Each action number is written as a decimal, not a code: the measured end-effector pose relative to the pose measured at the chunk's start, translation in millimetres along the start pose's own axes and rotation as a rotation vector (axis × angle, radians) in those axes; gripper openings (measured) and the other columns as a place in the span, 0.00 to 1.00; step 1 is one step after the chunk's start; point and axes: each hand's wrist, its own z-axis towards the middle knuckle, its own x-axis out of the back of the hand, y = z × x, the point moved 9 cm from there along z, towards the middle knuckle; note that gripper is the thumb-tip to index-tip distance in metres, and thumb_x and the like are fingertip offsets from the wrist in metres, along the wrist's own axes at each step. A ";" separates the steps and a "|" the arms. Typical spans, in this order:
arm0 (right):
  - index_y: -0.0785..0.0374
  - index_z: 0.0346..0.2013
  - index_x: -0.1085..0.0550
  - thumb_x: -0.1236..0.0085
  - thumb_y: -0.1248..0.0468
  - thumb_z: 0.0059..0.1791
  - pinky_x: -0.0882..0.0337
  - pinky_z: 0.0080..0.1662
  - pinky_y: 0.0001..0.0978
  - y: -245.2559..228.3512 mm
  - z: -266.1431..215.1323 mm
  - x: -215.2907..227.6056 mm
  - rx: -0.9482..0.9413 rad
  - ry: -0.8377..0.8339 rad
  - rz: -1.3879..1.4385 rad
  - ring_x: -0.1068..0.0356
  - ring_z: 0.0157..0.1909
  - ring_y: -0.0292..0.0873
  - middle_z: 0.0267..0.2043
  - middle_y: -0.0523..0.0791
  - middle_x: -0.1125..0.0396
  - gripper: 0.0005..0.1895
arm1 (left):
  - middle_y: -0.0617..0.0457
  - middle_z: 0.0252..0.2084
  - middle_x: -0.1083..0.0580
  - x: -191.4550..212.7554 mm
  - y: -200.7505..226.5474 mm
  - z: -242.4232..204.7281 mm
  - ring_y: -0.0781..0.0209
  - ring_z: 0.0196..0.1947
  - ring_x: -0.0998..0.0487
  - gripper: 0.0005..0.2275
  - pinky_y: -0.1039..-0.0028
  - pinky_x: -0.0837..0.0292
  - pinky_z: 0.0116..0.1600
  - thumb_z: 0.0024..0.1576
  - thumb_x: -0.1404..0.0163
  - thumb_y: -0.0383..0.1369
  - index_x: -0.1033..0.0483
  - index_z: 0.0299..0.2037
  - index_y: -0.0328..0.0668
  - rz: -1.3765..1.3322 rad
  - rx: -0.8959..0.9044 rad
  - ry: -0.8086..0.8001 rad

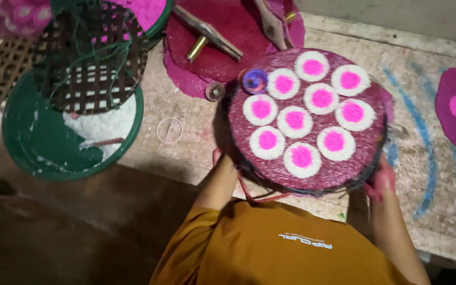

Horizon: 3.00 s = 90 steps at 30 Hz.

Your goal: The person assembles pink and white circular items on a perforated tray, then places the tray into a steamer. They later use a wooden tool to scoop pink paste and press it into circular molds on a flat pink surface.

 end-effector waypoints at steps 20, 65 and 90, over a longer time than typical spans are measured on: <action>0.60 0.65 0.31 0.61 0.46 0.61 0.27 0.57 0.41 -46.0 -2.8 77.8 0.100 0.274 -0.228 0.27 0.58 0.45 0.60 0.45 0.28 0.27 | 0.44 0.59 0.22 124.6 63.4 -22.4 0.50 0.62 0.22 0.16 0.64 0.29 0.68 0.64 0.50 0.40 0.23 0.56 0.40 1.563 -0.623 0.643; 0.64 0.51 0.24 0.42 0.69 0.55 0.23 0.41 0.27 -163.2 -137.3 -213.6 0.552 -0.027 -1.357 0.24 0.41 0.36 0.45 0.48 0.26 0.09 | 0.39 0.55 0.30 -195.2 -61.9 -125.1 0.44 0.55 0.26 0.30 0.62 0.28 0.59 0.46 0.32 0.34 0.33 0.57 0.35 1.830 -0.452 -0.245; 0.67 0.46 0.23 0.38 0.70 0.55 0.29 0.39 0.35 -241.7 24.0 -153.9 0.852 0.054 -1.418 0.27 0.36 0.44 0.40 0.50 0.26 0.06 | 0.43 0.64 0.28 -229.2 -113.6 -93.4 0.50 0.66 0.30 0.35 0.46 0.57 0.74 0.53 0.40 0.50 0.35 0.68 0.39 2.140 -0.694 -0.114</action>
